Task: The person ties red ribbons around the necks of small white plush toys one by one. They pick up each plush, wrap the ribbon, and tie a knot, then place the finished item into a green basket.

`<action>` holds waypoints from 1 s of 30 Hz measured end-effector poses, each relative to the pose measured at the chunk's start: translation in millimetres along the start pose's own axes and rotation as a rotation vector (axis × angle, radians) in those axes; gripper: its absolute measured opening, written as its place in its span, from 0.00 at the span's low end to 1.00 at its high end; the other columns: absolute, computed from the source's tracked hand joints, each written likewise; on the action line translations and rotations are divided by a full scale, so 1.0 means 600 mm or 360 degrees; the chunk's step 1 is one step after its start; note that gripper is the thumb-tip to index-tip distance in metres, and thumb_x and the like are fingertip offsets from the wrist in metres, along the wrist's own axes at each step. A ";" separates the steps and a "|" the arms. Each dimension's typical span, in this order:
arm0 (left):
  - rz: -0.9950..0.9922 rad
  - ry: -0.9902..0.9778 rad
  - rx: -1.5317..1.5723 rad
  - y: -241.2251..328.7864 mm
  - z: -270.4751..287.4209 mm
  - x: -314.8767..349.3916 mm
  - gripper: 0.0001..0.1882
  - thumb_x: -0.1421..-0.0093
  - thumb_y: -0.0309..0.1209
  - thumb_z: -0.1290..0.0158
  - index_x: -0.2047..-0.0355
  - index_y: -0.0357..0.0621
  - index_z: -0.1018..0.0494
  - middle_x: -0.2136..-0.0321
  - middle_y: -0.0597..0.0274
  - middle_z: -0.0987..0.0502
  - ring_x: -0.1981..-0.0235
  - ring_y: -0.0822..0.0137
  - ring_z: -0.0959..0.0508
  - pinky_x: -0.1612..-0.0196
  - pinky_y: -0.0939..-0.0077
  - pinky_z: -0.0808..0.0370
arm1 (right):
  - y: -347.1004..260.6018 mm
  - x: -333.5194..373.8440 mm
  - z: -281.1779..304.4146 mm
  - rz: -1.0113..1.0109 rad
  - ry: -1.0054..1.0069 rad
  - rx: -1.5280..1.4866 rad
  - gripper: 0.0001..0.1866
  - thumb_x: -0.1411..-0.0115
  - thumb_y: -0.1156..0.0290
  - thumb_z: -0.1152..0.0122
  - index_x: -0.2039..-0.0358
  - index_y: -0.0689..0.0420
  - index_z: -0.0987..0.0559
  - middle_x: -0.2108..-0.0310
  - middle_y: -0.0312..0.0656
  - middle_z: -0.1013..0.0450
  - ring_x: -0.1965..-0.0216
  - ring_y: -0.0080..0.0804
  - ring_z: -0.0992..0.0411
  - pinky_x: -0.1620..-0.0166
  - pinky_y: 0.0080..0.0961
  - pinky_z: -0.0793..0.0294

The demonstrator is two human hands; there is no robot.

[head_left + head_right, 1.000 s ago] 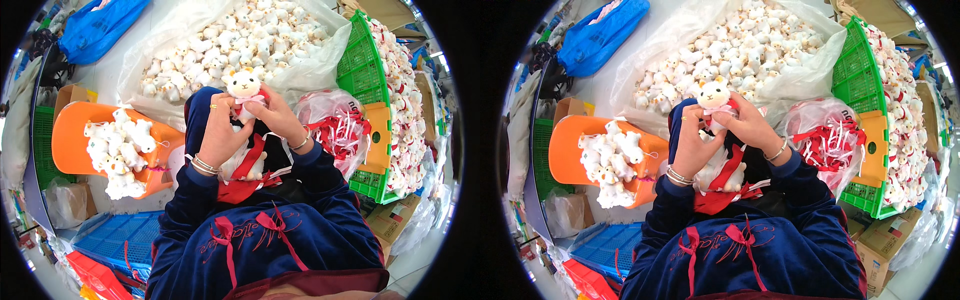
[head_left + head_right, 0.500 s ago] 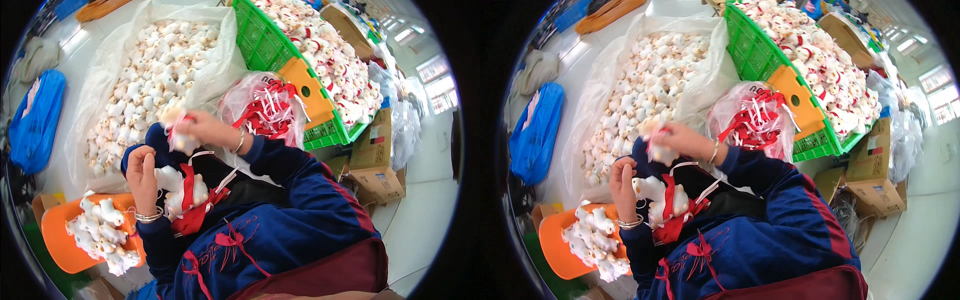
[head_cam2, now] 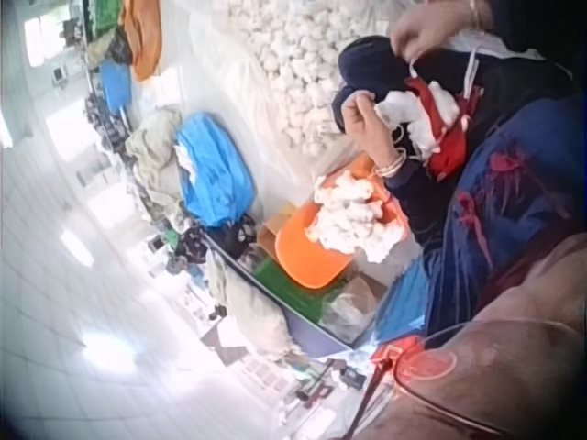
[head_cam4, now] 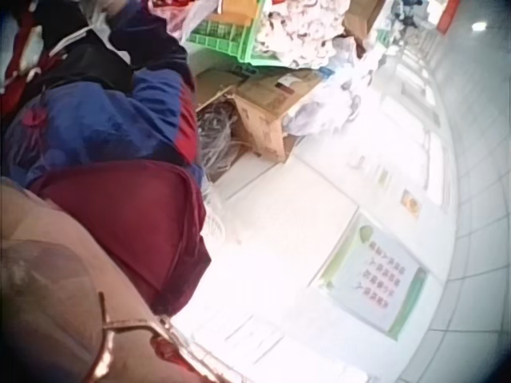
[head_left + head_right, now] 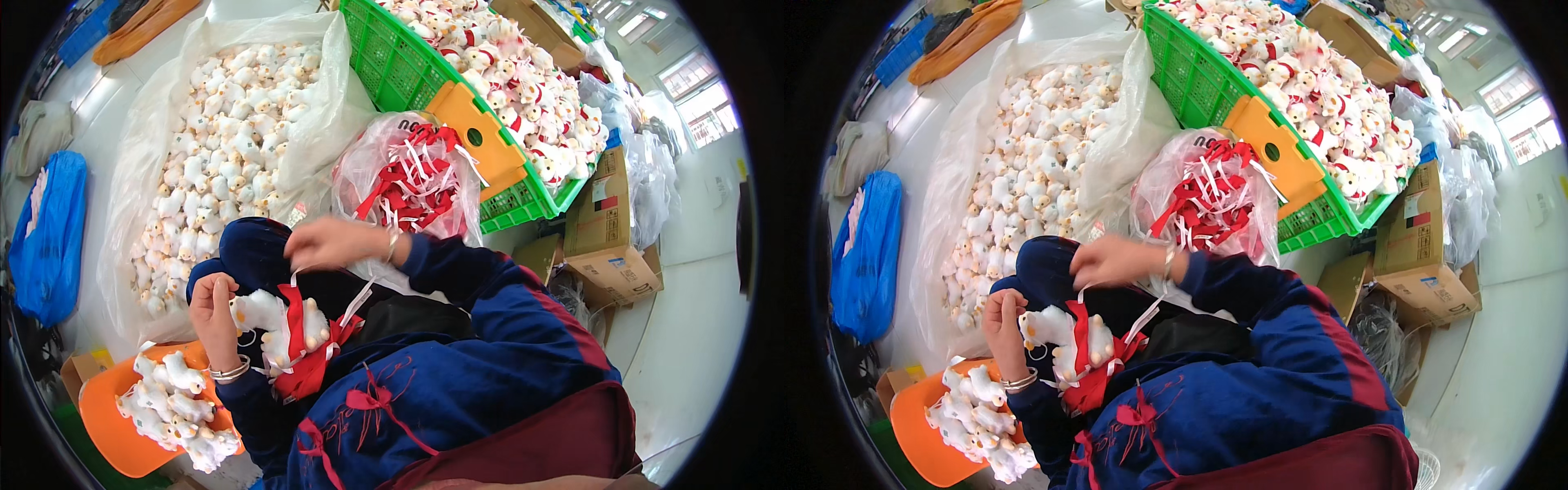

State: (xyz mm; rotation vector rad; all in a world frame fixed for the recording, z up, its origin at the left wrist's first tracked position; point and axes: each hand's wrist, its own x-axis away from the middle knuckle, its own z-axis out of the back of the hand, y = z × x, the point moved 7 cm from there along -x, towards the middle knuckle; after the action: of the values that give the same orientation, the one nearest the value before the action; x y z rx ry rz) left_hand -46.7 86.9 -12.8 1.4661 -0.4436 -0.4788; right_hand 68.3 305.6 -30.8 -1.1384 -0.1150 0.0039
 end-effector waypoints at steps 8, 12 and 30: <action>0.0010 0.0098 -0.0008 -0.006 0.027 0.013 0.10 0.26 0.32 0.50 0.66 0.43 0.25 0.68 0.70 0.23 0.67 0.80 0.27 0.61 0.85 0.30 | -0.108 -0.045 -0.186 0.0546 -0.0145 0.0723 0.33 0.53 0.66 0.25 0.48 0.62 0.29 0.57 0.48 0.30 0.54 0.50 0.25 0.53 0.44 0.25; -0.0001 0.0093 0.0028 -0.023 0.034 0.020 0.11 0.26 0.32 0.50 0.66 0.43 0.25 0.69 0.70 0.23 0.68 0.80 0.28 0.61 0.85 0.30 | -0.065 -0.057 -0.175 0.0250 -0.0043 0.0567 0.23 0.50 0.68 0.29 0.57 0.63 0.28 0.58 0.55 0.30 0.64 0.54 0.21 0.65 0.45 0.21; 0.0242 0.0278 0.0021 -0.077 0.081 0.070 0.08 0.33 0.30 0.43 0.59 0.37 0.22 0.68 0.73 0.22 0.68 0.81 0.26 0.63 0.84 0.28 | -0.042 -0.065 -0.070 0.0122 -0.0483 0.0412 0.10 0.36 0.69 0.41 0.64 0.62 0.18 0.68 0.50 0.21 0.66 0.47 0.22 0.60 0.34 0.23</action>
State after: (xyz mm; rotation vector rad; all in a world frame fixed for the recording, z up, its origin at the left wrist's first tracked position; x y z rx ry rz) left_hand -40.6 20.8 -56.6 1.4606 -0.4160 -0.2247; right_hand 32.4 254.6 -28.9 -0.8764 -0.3313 0.2540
